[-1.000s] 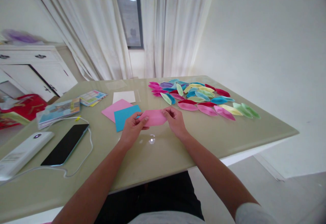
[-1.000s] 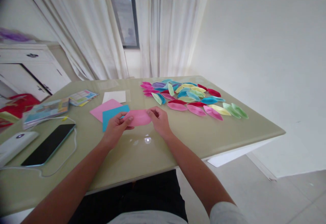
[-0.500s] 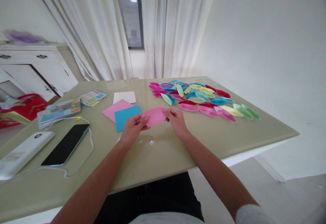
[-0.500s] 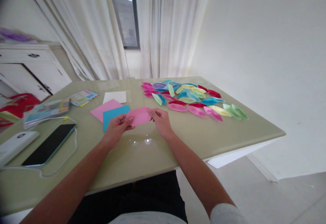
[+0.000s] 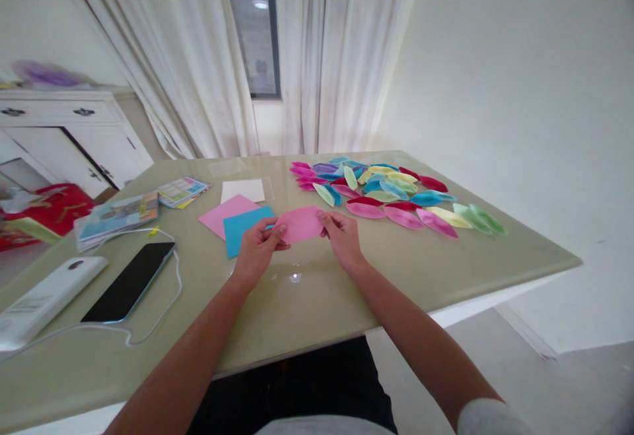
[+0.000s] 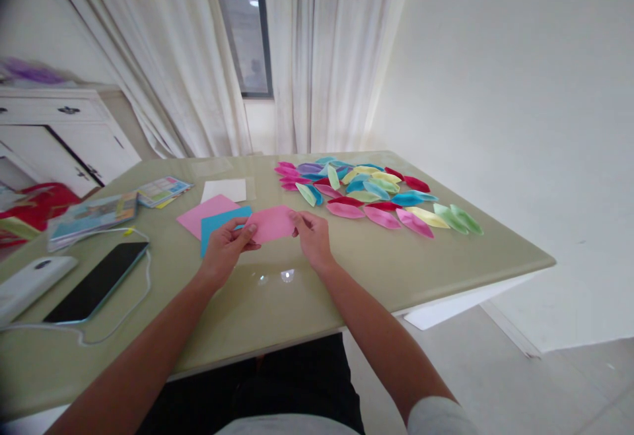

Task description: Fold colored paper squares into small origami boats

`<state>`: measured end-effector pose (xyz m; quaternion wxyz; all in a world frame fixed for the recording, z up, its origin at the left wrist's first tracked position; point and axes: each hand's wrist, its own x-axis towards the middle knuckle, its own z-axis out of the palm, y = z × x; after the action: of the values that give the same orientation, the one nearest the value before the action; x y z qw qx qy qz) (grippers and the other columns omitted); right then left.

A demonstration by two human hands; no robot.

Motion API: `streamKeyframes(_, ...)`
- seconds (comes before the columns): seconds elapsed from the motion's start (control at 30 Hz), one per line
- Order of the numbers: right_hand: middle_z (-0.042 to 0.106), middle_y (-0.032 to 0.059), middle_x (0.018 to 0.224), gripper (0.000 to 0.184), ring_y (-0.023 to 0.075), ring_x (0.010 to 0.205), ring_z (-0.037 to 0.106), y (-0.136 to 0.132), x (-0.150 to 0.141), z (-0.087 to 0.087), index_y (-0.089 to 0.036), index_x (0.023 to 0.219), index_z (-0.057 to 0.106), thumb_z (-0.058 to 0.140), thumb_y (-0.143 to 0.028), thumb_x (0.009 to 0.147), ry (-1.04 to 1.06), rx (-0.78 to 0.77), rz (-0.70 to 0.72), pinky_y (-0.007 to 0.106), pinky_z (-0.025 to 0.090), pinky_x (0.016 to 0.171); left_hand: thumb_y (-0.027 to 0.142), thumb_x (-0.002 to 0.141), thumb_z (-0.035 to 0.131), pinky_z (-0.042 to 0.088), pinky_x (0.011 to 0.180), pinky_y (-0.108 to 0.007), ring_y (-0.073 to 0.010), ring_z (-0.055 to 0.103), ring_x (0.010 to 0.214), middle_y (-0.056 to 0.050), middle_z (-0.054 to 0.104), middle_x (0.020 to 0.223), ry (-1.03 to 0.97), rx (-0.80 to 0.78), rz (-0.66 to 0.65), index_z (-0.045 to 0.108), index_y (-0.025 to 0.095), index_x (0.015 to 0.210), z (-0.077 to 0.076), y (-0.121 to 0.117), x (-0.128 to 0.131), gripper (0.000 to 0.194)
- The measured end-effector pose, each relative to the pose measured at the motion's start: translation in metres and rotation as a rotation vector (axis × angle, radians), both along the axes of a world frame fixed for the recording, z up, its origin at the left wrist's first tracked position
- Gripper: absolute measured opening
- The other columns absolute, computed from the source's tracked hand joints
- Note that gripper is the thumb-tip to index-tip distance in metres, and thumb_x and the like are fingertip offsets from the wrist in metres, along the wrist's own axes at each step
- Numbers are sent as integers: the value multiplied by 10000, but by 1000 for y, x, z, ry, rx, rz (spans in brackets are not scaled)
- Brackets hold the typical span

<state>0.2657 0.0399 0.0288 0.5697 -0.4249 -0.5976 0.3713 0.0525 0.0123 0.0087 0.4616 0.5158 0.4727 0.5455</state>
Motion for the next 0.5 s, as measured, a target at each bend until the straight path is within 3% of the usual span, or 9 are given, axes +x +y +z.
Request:
streamKeyframes(0.2,555,-28,532,500,127,482,464,6,6,-2,-184,813,735,705,-678,890,64,-28,5,270,354,486,356,1011,687,633,757,-358,-189,711,899,-74,703,1149,41,78,34,644,163,1266,4,-2,-4,323)
streamKeyframes(0.3,611,-11,589,464,132,522,515,8,5,-2,-180,853,723,729,-643,878,93,-38,42,263,375,501,343,1007,694,632,743,-348,-181,710,877,-66,706,1122,54,129,29,648,160,1251,5,-3,-3,309)
streamKeyframes(0.5,707,9,770,509,156,639,642,10,0,-4,-192,1127,648,759,-603,849,153,-86,77,254,435,538,348,1006,694,632,753,-355,-189,711,901,-71,704,1139,91,204,10,646,161,1256,3,-2,-3,316)
